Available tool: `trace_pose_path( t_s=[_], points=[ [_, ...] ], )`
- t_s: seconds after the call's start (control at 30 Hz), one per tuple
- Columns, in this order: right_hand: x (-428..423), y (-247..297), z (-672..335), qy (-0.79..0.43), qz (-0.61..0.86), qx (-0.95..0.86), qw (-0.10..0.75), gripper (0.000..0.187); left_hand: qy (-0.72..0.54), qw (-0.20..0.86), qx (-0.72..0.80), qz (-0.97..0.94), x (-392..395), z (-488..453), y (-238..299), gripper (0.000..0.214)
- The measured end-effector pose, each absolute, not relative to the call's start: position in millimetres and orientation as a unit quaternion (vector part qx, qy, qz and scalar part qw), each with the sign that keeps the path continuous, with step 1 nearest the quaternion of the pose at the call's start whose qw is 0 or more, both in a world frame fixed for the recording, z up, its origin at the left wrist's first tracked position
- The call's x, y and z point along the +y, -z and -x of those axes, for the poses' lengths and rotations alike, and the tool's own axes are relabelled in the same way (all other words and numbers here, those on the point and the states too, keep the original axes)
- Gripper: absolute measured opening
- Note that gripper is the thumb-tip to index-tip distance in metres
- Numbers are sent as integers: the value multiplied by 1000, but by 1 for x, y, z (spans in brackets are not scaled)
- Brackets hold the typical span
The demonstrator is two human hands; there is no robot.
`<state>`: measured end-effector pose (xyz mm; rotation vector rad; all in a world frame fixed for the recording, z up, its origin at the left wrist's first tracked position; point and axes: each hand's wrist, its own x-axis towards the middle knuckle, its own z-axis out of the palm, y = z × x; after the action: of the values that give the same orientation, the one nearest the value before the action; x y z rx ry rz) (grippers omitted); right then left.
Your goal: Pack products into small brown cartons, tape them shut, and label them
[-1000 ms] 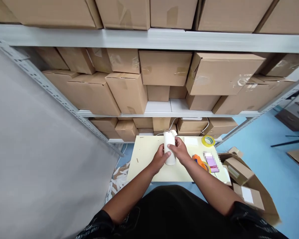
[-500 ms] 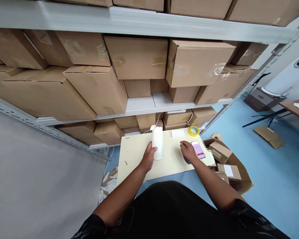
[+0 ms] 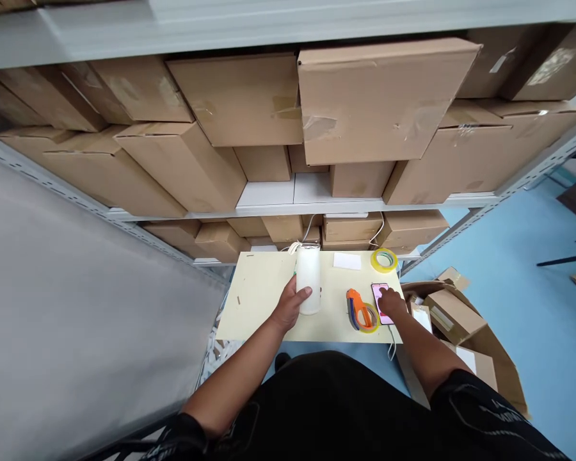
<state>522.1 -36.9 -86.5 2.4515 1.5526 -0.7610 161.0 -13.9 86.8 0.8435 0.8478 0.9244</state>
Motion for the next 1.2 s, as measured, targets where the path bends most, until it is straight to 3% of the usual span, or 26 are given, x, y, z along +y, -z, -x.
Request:
trace_pose_path(
  t_s=[0.13, 0.23, 0.4, 0.53, 0.73, 0.97, 1.2],
  points=[
    [-35, 92, -527, 263, -804, 531, 57, 45, -429, 718, 399, -377, -19, -172, -88, 72],
    [-34, 84, -520, 246, -800, 547, 1, 48, -442, 706, 399, -384, -21, -180, -89, 71],
    [-33, 39, -468, 351, -715, 531, -290, 36, -475, 687, 390, -388, -27, -195, -89, 71],
    [-34, -13, -415, 508, -571, 477, -434, 45, -461, 692, 380, -405, -34, -201, -94, 67],
    [-31, -67, -366, 642, -374, 467, -479, 53, -498, 676, 351, -415, -43, -195, -98, 58],
    [-32, -100, -321, 660, -385, 404, -502, 49, -479, 645, 417, -426, -50, -164, -95, 48],
    [-41, -107, -259, 595, -424, 386, -564, 60, -474, 565, 473, -482, -59, -116, -89, 75]
  ],
)
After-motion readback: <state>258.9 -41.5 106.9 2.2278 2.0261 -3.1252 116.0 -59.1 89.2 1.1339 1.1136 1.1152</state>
